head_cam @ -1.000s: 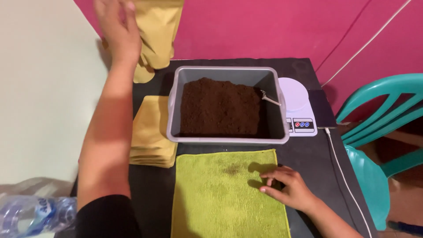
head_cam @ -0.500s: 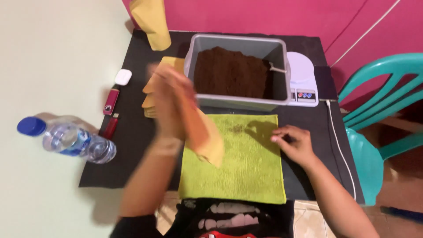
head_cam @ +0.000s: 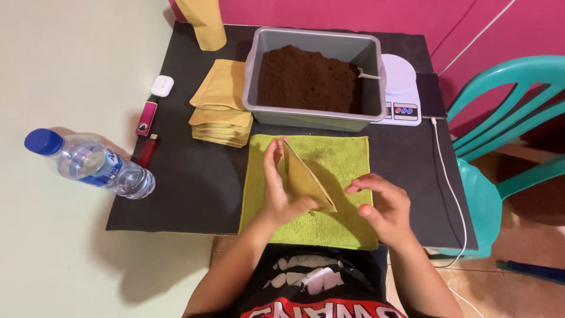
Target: Folding and stacking yellow coffee bags at a packaging station next to a container of ground coffee.
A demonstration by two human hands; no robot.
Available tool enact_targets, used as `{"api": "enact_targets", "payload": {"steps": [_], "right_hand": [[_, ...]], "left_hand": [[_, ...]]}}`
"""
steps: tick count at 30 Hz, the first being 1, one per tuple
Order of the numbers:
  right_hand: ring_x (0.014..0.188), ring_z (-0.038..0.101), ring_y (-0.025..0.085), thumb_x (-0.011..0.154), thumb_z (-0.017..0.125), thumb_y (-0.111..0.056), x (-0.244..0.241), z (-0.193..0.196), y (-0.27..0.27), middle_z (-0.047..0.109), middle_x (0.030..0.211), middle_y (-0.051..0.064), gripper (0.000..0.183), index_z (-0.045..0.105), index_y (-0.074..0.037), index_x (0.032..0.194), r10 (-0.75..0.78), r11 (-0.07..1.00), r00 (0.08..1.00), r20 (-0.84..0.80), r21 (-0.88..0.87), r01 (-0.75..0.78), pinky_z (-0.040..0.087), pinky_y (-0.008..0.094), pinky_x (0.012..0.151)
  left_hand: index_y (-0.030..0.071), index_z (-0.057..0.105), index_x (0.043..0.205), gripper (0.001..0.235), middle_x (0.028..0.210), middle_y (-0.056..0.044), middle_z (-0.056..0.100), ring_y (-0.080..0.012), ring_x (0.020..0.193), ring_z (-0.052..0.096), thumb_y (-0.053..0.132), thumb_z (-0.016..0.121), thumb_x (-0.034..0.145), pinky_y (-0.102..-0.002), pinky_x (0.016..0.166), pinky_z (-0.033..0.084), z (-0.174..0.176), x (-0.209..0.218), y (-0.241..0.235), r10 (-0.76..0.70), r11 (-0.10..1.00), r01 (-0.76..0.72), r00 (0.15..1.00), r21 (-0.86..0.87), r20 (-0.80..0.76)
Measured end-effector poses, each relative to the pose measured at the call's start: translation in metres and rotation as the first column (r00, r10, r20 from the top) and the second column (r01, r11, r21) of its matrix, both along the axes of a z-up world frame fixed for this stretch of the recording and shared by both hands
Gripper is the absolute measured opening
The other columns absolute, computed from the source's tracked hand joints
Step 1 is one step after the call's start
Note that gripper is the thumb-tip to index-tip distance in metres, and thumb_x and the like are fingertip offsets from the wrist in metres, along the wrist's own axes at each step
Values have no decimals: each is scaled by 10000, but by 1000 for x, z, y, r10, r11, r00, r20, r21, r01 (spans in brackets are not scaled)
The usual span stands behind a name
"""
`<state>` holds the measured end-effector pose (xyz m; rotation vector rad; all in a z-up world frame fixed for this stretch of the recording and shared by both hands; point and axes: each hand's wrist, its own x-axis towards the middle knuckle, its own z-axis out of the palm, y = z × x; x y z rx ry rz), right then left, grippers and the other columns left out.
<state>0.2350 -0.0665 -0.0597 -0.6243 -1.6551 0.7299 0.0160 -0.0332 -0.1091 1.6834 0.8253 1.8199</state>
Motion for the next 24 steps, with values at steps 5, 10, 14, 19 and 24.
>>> {"api": "enact_targets", "payload": {"steps": [5,10,14,19,24], "right_hand": [[815,712,290,895,737,-404,-27,17,-5,735,878,206,536,707,98,1081,94,995,995,-36,-43,-95,585,432,768],[753,704,260,872,774,-427,-35,24,-2,723,832,197,552,725,90,1059,145,989,989,-16,-40,-145,603,388,670],[672,702,222,880,743,-496,-31,24,6,698,762,171,606,711,97,1001,211,962,977,-42,-170,-215,616,341,549],[660,667,187,859,821,-289,-30,30,17,653,760,152,408,643,75,914,230,946,971,-71,-220,-240,607,296,505],[688,659,172,852,829,-200,-25,36,16,641,795,161,345,591,47,894,294,915,952,-83,-265,-306,618,287,525]], "left_hand": [[-11,-76,1577,1589,1576,-401,107,-542,1478,183,675,895,523,-643,1230,144,38,14,-20,45,988,-24,990,152,-132],[-36,66,1552,1469,1506,-372,245,-508,1342,407,508,967,527,-581,1154,316,31,10,-18,95,978,-76,992,196,-89],[151,335,1527,1223,1504,-359,258,-531,1359,397,443,964,520,-628,1140,357,46,9,-27,9,981,19,990,192,-144],[272,442,1480,1071,1541,-340,257,-512,1367,433,445,964,560,-611,1111,403,55,14,-37,-8,981,39,987,189,-161],[354,399,1545,1139,1605,-339,205,-499,1434,373,466,954,557,-585,1146,378,51,18,-38,23,972,19,984,232,-177]]}}
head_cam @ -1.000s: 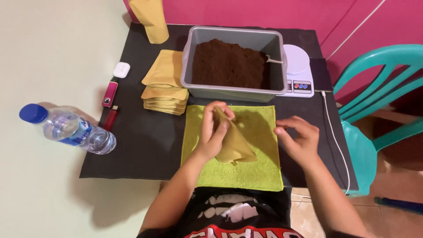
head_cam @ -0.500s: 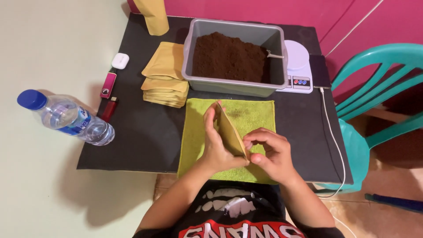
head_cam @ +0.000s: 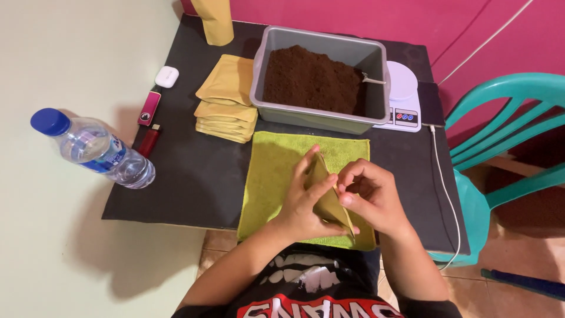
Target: Folding and stacking yellow coffee bags at a packaging station next to a container of ground coffee.
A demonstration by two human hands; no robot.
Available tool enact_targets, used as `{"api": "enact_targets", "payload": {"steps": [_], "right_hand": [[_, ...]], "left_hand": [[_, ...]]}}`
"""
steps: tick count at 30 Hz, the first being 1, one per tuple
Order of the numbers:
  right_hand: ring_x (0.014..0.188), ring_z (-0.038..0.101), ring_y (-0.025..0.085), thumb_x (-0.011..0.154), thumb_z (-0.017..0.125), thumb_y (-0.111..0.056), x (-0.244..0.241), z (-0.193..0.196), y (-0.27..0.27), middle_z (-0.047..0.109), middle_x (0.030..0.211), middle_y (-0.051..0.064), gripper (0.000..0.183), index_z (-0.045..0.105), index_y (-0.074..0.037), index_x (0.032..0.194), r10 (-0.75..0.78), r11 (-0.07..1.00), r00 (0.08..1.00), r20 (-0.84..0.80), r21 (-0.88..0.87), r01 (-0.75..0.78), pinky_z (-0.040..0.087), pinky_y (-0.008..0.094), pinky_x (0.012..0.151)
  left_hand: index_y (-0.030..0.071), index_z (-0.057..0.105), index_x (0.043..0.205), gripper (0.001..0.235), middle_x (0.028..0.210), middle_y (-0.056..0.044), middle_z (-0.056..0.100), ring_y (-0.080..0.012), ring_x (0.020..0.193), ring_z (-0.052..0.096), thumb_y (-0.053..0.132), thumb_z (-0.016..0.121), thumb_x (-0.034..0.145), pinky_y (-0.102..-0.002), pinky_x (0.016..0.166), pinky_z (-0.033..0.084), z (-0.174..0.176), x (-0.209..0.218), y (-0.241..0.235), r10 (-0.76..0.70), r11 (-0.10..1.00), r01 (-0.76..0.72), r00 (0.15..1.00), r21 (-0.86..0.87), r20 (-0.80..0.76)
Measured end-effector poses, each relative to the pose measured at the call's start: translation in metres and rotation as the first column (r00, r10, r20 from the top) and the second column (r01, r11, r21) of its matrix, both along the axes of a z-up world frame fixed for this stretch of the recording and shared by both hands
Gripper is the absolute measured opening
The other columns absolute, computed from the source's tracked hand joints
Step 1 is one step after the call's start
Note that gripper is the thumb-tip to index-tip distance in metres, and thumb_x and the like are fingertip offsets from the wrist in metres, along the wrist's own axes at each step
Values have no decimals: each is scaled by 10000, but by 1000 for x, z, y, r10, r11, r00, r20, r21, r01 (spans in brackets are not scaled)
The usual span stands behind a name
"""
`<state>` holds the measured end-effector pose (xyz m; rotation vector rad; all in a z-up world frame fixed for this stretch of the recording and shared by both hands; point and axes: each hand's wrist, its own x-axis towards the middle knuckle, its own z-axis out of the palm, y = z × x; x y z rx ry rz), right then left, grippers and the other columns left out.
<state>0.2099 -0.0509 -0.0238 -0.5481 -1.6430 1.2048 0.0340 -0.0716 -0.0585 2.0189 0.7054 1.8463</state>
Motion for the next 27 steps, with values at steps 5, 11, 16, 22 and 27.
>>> {"api": "enact_targets", "payload": {"steps": [5,11,16,22,27], "right_hand": [[691,640,167,820,845,-152,8,2,-3,634,802,165,334,591,48,903,-16,1000,1000,24,13,16,613,287,533],[637,598,138,828,824,-146,7,0,0,613,776,169,334,602,77,937,4,1000,999,-46,-27,-6,568,245,467],[625,569,124,817,832,-159,6,-5,5,594,755,167,368,607,94,964,29,998,996,-86,-57,-34,540,213,454],[601,565,130,830,780,-80,7,-2,7,589,726,161,293,609,110,975,24,996,997,-75,-86,-30,499,224,446],[575,581,134,838,719,25,8,14,5,577,660,117,195,614,80,992,-108,994,994,25,-15,108,469,223,471]], "left_hand": [[360,391,1560,1171,1613,-349,226,-503,1448,367,459,958,541,-577,1157,363,-8,2,0,1,1000,0,999,6,-37],[312,439,1542,1118,1611,-358,252,-506,1413,420,424,965,562,-564,1136,392,-5,1,1,-18,999,18,1000,28,-13],[282,478,1518,1081,1601,-359,283,-512,1403,446,441,961,564,-549,1136,403,-6,-1,3,-39,998,39,999,42,3],[276,456,1527,1103,1602,-350,270,-504,1423,418,548,935,571,-541,1148,392,-2,-2,4,-36,999,36,999,35,14],[374,532,1431,759,1608,-278,295,-477,1444,385,698,739,777,-603,1189,363,-9,-5,27,-31,995,39,996,87,-86]]}}
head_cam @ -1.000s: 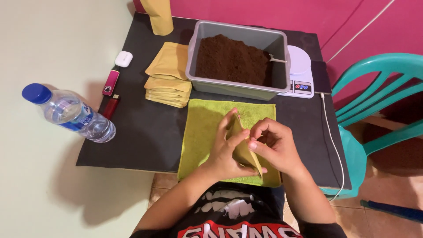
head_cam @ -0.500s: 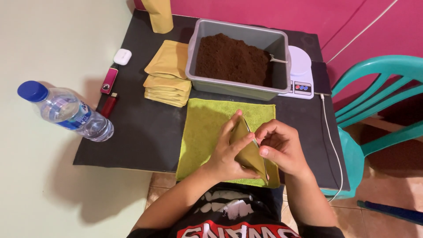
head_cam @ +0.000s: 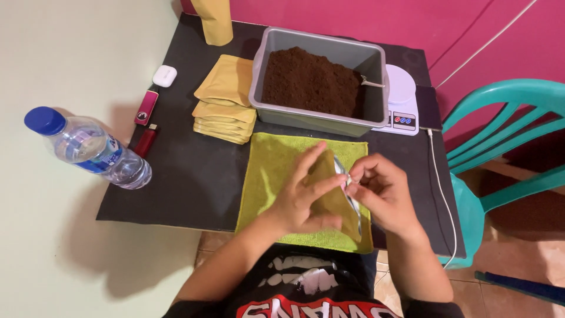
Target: Folding and stacking yellow coffee bags at a packaging station next to a container of ground coffee.
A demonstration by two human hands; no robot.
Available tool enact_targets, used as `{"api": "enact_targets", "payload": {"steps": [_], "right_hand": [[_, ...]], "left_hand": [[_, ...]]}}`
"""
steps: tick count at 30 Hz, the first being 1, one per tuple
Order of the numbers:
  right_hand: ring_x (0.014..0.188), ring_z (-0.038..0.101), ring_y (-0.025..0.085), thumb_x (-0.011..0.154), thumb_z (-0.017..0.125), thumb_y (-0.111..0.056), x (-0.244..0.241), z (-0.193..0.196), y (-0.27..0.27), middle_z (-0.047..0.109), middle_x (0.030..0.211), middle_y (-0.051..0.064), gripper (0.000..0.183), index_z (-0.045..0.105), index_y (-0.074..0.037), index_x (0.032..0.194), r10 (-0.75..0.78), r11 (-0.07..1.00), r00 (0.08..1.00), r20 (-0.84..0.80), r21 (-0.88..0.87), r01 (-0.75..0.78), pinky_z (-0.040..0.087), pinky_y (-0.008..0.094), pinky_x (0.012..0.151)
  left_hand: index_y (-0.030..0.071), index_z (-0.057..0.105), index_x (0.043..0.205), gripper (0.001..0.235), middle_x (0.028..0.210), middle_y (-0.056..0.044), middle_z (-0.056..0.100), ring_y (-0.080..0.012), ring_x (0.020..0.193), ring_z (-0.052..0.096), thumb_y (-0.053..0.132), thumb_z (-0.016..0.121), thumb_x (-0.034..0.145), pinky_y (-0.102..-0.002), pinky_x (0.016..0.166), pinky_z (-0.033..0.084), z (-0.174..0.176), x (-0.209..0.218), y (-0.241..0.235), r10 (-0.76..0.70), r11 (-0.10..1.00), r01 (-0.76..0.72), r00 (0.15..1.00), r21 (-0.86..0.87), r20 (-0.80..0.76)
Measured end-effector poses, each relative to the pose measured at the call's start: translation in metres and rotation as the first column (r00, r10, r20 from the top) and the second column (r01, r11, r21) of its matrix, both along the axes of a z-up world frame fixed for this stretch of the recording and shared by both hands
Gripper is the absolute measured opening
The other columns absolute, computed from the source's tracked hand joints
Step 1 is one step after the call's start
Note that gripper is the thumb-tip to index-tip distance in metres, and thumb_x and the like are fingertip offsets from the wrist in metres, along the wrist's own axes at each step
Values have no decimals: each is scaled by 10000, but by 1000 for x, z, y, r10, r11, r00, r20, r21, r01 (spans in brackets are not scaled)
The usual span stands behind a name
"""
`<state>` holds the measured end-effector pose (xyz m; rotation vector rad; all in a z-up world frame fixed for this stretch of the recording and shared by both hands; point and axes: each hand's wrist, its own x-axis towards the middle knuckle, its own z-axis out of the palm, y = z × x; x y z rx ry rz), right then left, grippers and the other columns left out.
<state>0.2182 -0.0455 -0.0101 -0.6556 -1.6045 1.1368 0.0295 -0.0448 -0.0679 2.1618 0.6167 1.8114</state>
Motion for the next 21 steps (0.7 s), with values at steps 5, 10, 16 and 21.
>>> {"api": "enact_targets", "payload": {"steps": [5,10,16,21], "right_hand": [[544,507,115,852,651,88,-4,8,8,549,611,80,280,533,26,1098,8,1000,997,74,-7,-8,405,243,479],[519,494,123,857,603,103,-8,11,18,540,587,65,338,461,-33,1132,56,998,990,133,-11,-55,398,252,491],[464,523,173,800,615,86,-13,28,16,579,562,83,345,475,-77,1070,-23,998,917,398,63,-2,440,303,451],[565,554,151,857,620,31,-12,25,26,653,636,67,189,538,-94,973,41,997,943,331,44,-59,514,294,554]], "left_hand": [[376,624,1206,277,1467,-103,446,-398,1449,382,326,693,942,-636,1201,271,36,-24,19,374,911,-307,896,276,-239],[296,677,1015,125,1245,-48,559,-337,1341,490,234,590,951,-607,1153,341,58,-34,28,392,887,-271,868,374,-303],[243,640,876,174,1041,-20,449,-262,1105,489,258,482,804,-544,1079,417,46,-28,38,318,906,-179,887,384,-335],[202,567,771,94,948,-15,401,-296,973,523,265,535,710,-469,854,476,37,-21,46,268,933,-170,917,318,-295]]}}
